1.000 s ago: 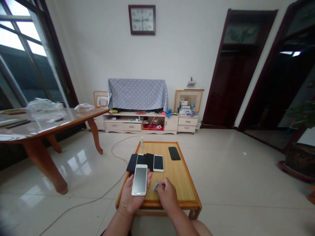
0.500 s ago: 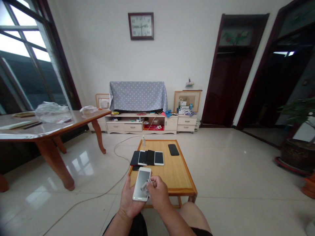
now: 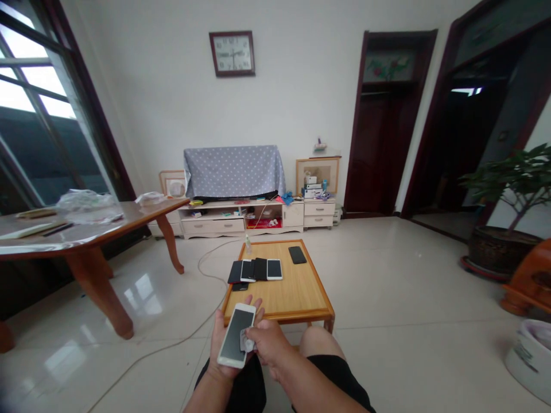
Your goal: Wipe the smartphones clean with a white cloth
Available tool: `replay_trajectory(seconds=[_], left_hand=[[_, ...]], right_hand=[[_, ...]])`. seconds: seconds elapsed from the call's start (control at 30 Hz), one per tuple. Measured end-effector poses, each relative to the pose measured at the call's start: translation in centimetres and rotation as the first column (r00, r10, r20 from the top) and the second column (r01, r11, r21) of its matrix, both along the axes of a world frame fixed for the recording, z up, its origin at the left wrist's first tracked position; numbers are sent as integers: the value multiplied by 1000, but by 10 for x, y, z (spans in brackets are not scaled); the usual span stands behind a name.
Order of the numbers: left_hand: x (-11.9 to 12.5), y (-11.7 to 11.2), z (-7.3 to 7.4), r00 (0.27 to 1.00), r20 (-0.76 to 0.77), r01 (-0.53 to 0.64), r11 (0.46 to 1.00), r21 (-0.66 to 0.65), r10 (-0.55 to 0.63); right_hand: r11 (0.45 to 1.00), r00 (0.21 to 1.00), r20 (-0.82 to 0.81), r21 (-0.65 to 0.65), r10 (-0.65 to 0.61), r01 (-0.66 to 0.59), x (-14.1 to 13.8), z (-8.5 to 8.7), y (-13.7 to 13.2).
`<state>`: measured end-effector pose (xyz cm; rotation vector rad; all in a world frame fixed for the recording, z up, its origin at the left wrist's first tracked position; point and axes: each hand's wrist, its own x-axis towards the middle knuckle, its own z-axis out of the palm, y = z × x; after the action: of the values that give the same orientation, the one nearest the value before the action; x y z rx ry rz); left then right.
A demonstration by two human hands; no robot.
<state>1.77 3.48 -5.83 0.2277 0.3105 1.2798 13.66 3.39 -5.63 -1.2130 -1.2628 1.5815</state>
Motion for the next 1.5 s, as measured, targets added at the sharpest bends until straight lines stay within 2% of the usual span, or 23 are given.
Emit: replay_trajectory(seconds=[0.17, 0.27, 0.33, 0.4, 0.5, 0.57, 0.63, 0.7, 0.87, 0.9, 0.97, 1.07, 1.1, 1.13, 1.17, 1.23, 1.3, 1.33, 1.43, 1.47, 1.5], left_hand=[[-1, 0, -9, 1000, -4, 23, 1000, -2, -23], [-4, 1, -14, 999, 13, 37, 999, 6, -37], [-6, -1, -16, 999, 24, 23, 1000, 5, -23], [-8, -3, -16, 999, 35, 5, 1000, -2, -5], [-9, -10, -16, 999, 37, -6, 1000, -14, 7], [-10, -15, -16, 1000, 26, 14, 1000, -8, -13], [-10, -20, -15, 999, 21, 49, 999, 6, -49], [-9, -24, -14, 997, 25, 76, 997, 19, -77], [-10, -26, -17, 995, 46, 85, 996, 25, -86], [-12, -26, -18, 995, 52, 82, 996, 27, -83], [-18, -25, -23, 995, 66, 72, 997, 28, -74], [-27, -29, -29, 993, 99, 58, 998, 36, -62], [-30, -31, -31, 992, 110, 53, 998, 38, -57], [-31, -34, -32, 992, 119, 47, 998, 37, -51], [-32, -38, -32, 992, 123, 36, 999, 32, -40], [-33, -45, -32, 994, 113, 7, 1000, 12, -9], [-34, -51, -29, 996, 94, -10, 1000, 4, 10], [-36, -54, -27, 996, 87, -13, 1000, 5, 13], [-42, -59, -24, 997, 82, -11, 999, 49, 7], [-44, -60, -25, 996, 84, -17, 998, 66, 11], [-47, -60, -26, 996, 87, -26, 996, 82, 19]], right_hand=[[969, 991, 77, 230, -110, 89, 2, 1, 1], [911, 973, 133, 394, -187, 121, 7, 5, -7], [855, 967, 172, 513, -188, 75, 9, 7, -19], [734, 950, 256, 677, -182, -42, 10, 6, -33], [470, 891, 396, 844, -222, -259, 12, 0, -55], [369, 862, 451, 860, -230, -352, 15, -4, -65], [319, 842, 490, 854, -224, -411, 18, -4, -70], [304, 825, 514, 845, -236, -440, 20, -2, -70], [403, 747, 566, 810, -350, -425, 18, 5, -54], [401, 738, 577, 805, -350, -438, 16, 3, -53], [338, 745, 582, 808, -326, -483, 11, -6, -54], [192, 782, 562, 827, -270, -529, 4, -18, -62], [178, 786, 563, 827, -256, -534, 3, -19, -64], [194, 782, 572, 820, -248, -539, 2, -17, -67], [234, 772, 588, 807, -242, -542, 2, -12, -68], [342, 744, 628, 768, -228, -542, 2, -1, -71], [370, 738, 648, 742, -186, -559, 1, 8, -74], [352, 740, 654, 737, -155, -577, -1, 10, -77], [215, 744, 666, 736, -53, -643, -9, 9, -86], [184, 740, 672, 732, -33, -656, -11, 8, -87], [177, 732, 681, 724, -28, -666, -12, 9, -88]])
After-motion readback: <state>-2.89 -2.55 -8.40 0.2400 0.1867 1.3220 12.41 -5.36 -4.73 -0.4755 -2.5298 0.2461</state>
